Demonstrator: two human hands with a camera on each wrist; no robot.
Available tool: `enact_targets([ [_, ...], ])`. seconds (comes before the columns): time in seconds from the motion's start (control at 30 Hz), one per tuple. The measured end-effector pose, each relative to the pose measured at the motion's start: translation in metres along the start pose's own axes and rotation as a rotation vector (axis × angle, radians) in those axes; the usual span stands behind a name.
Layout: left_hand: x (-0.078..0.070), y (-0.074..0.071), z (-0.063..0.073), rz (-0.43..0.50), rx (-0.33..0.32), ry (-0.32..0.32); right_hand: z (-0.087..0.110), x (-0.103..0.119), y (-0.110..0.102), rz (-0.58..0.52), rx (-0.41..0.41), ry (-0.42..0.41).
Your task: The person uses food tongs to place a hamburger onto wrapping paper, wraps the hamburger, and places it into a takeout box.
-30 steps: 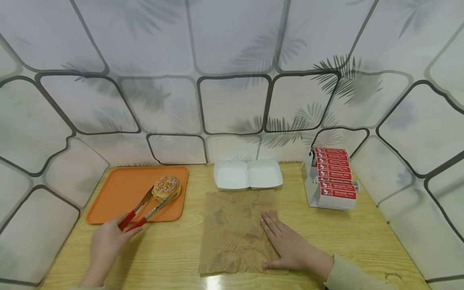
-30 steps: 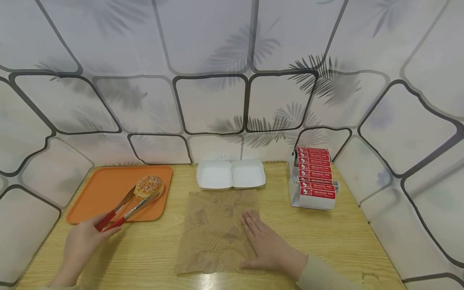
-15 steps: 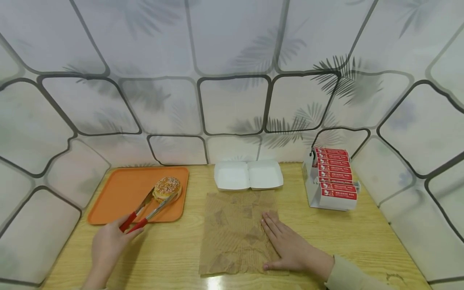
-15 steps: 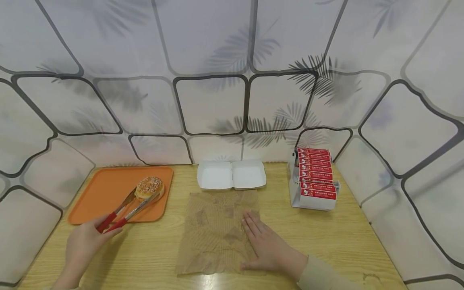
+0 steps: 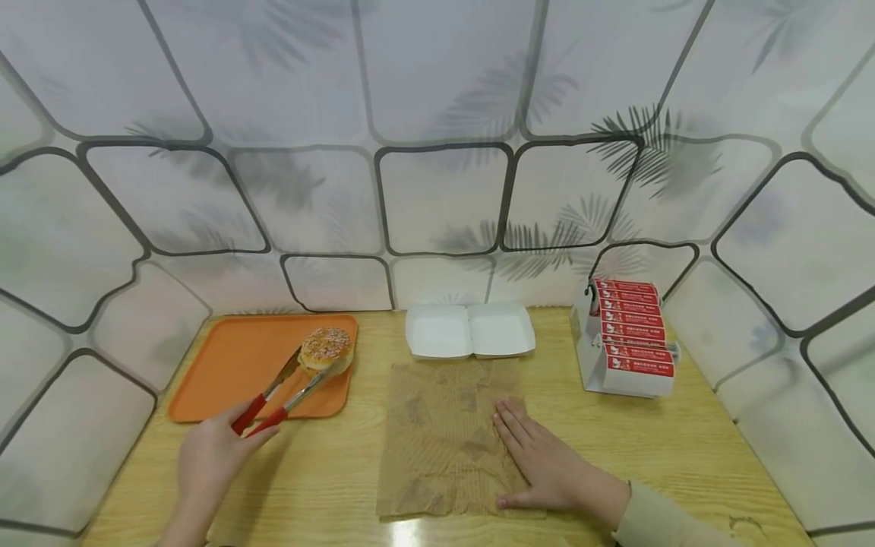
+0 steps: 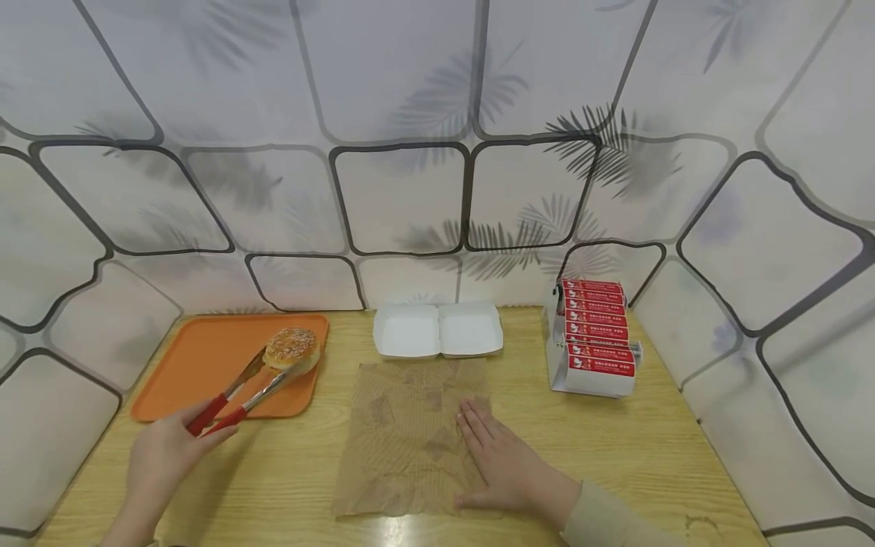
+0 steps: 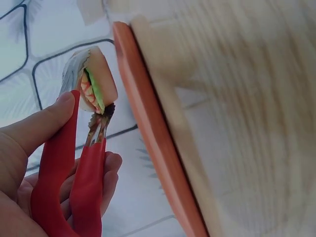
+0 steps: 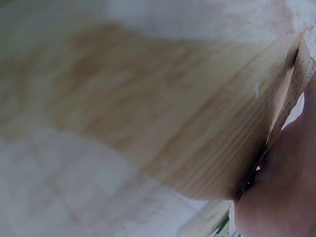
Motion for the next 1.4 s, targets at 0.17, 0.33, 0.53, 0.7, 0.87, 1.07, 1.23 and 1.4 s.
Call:
enact_targets([
  [0.17, -0.016, -0.002, 0.005, 0.016, -0.025, 0.030, 0.001, 0.000, -0.001, -0.006, -0.010, -0.008],
  [0.33, -0.031, -0.001, 0.010, 0.031, -0.039, 0.053, 0.002, 0.001, -0.002, -0.005, -0.033, -0.018],
  [0.53, -0.046, 0.002, 0.016, 0.055, -0.016, 0.057, 0.001, -0.001, 0.001, -0.004, -0.006, -0.003],
  [0.7, -0.059, 0.007, 0.021, 0.078, -0.004, 0.070, 0.000, -0.005, 0.007, 0.019, 0.000, 0.003],
  [0.87, -0.075, 0.013, 0.028, 0.087, -0.011, 0.113, 0.000, -0.005, 0.008, 0.017, -0.009, 0.000],
  [1.07, -0.091, 0.022, 0.037, 0.115, -0.014, 0.143, 0.000, -0.004, 0.006, 0.008, -0.005, 0.003],
  [1.23, -0.103, 0.031, 0.042, 0.129, -0.004, 0.170, 0.000, -0.002, 0.004, 0.011, -0.005, 0.001],
  [1.4, -0.113, 0.041, 0.047, 0.133, -0.003, 0.217, 0.001, -0.001, 0.002, 0.032, -0.022, -0.009],
])
Point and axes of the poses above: each hand's wrist, its own z-axis away from the middle knuckle, its own y-axis out of the palm, x = y × z, the point moved 8 cm from there along -z, towards the middle knuckle
